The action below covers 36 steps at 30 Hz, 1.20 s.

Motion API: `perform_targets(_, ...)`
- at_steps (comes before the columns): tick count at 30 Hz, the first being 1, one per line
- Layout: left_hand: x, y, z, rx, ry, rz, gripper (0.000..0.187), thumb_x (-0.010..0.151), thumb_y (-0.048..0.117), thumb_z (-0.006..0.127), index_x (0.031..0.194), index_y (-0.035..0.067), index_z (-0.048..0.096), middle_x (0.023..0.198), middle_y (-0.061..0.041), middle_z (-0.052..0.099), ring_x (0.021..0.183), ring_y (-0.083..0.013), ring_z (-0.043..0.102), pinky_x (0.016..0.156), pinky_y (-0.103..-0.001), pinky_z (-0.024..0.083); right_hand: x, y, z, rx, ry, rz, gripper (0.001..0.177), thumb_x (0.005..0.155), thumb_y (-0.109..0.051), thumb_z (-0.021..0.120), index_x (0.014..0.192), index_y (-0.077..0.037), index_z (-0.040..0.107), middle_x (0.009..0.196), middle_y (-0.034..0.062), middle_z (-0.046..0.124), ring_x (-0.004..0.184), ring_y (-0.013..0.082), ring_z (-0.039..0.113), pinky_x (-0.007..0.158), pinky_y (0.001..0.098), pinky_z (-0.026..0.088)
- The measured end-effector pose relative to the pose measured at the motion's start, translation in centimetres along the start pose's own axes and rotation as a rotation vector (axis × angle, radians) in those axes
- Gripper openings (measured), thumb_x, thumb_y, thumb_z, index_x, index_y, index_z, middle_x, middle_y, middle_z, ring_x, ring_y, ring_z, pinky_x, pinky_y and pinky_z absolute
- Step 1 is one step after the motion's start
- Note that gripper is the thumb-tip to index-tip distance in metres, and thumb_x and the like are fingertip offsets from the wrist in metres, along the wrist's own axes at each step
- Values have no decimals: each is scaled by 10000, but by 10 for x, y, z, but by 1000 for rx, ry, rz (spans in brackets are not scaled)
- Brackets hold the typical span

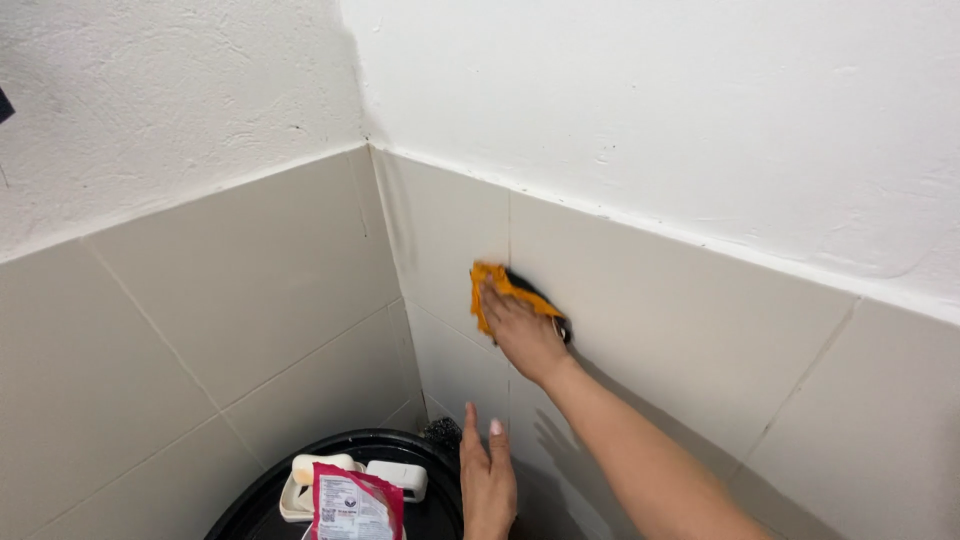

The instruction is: Splash water on bathroom wall tiles and wipe them clean with a cloth.

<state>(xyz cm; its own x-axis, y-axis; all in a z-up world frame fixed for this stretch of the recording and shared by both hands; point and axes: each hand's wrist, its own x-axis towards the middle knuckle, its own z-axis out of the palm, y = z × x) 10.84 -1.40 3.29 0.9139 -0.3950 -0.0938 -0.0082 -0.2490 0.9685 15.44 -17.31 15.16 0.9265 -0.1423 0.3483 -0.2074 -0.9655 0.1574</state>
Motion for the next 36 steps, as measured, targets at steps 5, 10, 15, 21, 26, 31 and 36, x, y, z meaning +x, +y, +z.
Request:
perform_targets(5,-11,-5,-6,-28,-40,-18,755,1004,538,402,1609,120,232,1628,-172,332,1494,-336,357,1198,-415,330,-93,15,107,-15,-203,-109,651,932,-63,572,1532,8,326,1564,152,392,1279,313,545,973,401,532)
perform_targets(10,-23,-28,4,-6,-92,-64,744,1019,537,388,1610,112,234,1625,-177,334,1488,-339,365,1199,-411,338,-180,27,130,102,-299,-119,401,969,-126,607,1344,4,553,1367,139,594,1246,268,586,995,409,512)
perform_targets(15,-51,-40,3,-36,-43,24,682,1001,510,447,1538,91,409,1538,-165,503,1418,-315,493,1160,-376,387,-213,3,69,498,-230,123,465,820,10,607,1262,-110,694,1244,88,701,1190,268,625,1005,405,488)
perform_targets(21,-93,-38,-6,-314,-31,-116,669,993,527,482,1515,110,468,1462,-114,610,1361,-214,570,1119,-321,416,-227,-44,-1,1903,-37,929,389,893,-11,545,1245,-125,664,1144,92,742,1032,234,696,899,408,543)
perform_targets(26,-132,-1,-47,-539,43,-151,627,965,460,564,1474,95,528,1365,-133,684,1239,-215,624,1041,-325,465,-235,-95,-12,2392,-204,1045,440,971,-327,438,1157,-31,706,1095,119,739,1000,264,693,898,420,567)
perform_targets(31,-156,3,-112,-422,257,27,568,916,344,682,1400,59,601,1267,-133,745,1153,-203,692,999,-321,509,-234,-154,-64,2675,-451,722,488,977,-389,400,1106,-45,722,1038,116,765,945,262,716,888,434,593)
perform_targets(36,-153,-24,-180,-195,324,40,538,940,365,641,1408,101,617,1242,-150,753,1177,-235,717,1019,-337,510,-227,-223,-145,2547,-627,870,514,979,-479,432,1130,-87,728,1024,65,776,886,232,743,842,407,599)
